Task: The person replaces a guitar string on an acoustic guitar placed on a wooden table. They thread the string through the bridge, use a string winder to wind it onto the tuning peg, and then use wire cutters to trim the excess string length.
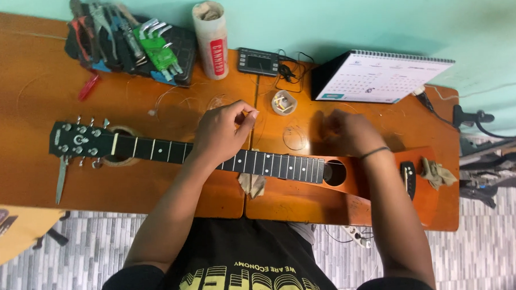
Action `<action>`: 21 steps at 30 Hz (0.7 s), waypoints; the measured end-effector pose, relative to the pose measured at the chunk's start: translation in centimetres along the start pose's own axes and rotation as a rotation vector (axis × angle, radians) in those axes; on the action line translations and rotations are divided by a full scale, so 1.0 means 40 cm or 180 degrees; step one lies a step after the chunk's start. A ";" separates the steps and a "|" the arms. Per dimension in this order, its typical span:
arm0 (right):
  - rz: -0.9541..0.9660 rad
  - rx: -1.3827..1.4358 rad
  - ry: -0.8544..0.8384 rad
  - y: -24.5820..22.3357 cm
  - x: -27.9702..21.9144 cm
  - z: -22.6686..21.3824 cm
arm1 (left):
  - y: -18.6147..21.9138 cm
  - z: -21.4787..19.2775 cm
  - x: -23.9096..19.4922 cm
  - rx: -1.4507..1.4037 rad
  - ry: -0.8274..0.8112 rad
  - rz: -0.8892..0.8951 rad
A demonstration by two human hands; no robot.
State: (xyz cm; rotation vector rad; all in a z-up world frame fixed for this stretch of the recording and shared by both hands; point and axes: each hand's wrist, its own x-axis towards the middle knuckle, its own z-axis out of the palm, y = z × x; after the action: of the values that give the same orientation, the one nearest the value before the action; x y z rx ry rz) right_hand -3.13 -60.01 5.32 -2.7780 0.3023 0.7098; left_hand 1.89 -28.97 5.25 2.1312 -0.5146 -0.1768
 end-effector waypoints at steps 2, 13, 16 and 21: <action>-0.0031 -0.0129 -0.0018 -0.016 0.009 0.014 | -0.001 0.000 0.001 0.0016 -0.0062 -0.0002; -0.0207 0.0953 0.0059 0.041 -0.009 -0.037 | -0.012 0.006 0.004 -0.0120 -0.0147 0.0010; -0.0227 0.1738 0.0191 0.067 -0.039 -0.080 | -0.007 0.008 0.002 -0.0121 -0.0169 -0.0002; -0.0254 0.2190 0.0197 0.100 -0.024 -0.062 | 0.012 0.008 0.004 -0.0116 -0.0090 0.0042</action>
State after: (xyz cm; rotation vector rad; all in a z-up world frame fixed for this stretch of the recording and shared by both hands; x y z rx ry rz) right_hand -3.91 -64.38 7.10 -2.1425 0.3624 0.3968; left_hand 1.80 -29.52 5.46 2.0920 -0.5378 -0.2076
